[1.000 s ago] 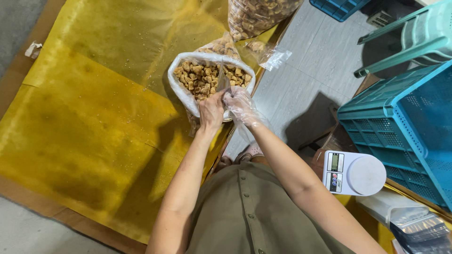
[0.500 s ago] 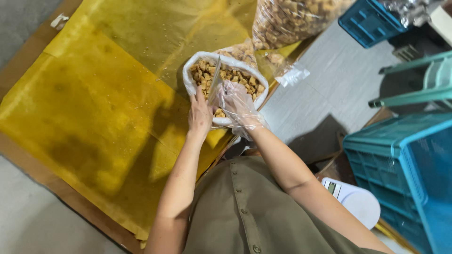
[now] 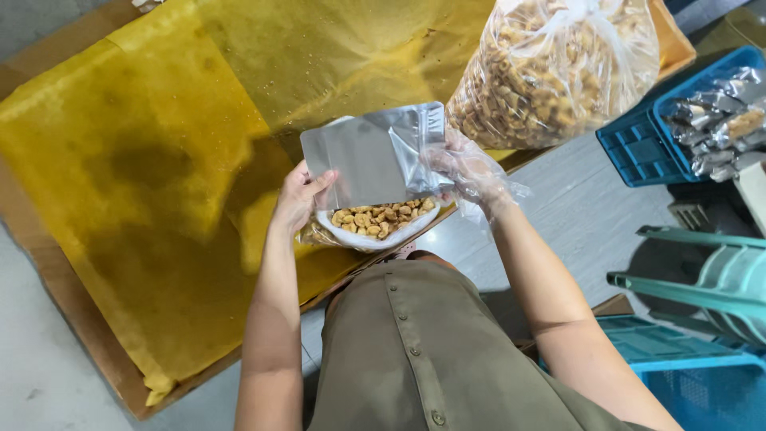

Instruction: The person scoops snack pieces from a large bag into small foil pouches, weighs each pouch on a digital scale, and places the sealed pouches into a blue basket. The process is repeated multiple times with consistent hand movements.

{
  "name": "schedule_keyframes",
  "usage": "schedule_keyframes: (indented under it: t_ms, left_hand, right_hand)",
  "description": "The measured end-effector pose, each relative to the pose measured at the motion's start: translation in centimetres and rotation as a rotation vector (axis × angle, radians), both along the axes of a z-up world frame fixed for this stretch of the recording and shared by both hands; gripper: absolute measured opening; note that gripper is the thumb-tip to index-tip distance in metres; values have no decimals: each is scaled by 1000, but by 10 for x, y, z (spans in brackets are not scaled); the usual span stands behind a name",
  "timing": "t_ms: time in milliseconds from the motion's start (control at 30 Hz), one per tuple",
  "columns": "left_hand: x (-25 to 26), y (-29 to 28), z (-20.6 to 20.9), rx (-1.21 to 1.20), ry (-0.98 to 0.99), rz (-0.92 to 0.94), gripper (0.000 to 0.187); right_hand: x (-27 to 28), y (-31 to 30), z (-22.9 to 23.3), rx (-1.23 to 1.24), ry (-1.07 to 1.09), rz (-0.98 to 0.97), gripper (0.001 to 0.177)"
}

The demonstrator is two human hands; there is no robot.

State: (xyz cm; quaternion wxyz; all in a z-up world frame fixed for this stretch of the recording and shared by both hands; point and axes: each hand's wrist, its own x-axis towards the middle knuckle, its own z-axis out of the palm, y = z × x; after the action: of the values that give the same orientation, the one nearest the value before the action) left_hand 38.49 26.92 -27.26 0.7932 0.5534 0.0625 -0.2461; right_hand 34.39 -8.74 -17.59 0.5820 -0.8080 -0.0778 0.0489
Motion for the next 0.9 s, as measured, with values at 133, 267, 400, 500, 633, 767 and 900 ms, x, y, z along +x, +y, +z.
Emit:
schedule_keyframes:
  t_ms: [133,267,400,500,633,767,900]
  left_hand:
    - [-7,-18,-3,133,-110,188,37]
    - [-3,-19,18,-67,22,362,28]
    - [-12,-20,24,-281,17,331,20]
    - [-14,-18,17,-237,62,311,18]
    - [-11,-20,-1,-264,82,276,18]
    - [-10,-29,-9,-293,27,229,26]
    - [-11,-31,0,-222,120,310,28]
  right_hand:
    - [4,-6,-8,341,543,-277,24]
    - [6,-11,-8,513,515,-322,22]
    - [10,-23,-13,626,546,-306,21]
    - [15,-23,-17,577,581,-302,21]
    - [18,-20,-22,384,444,-254,21]
    - [21,-15,-35,478,428,-188,18]
    - [23,-13,-46,418,385,-208,15]
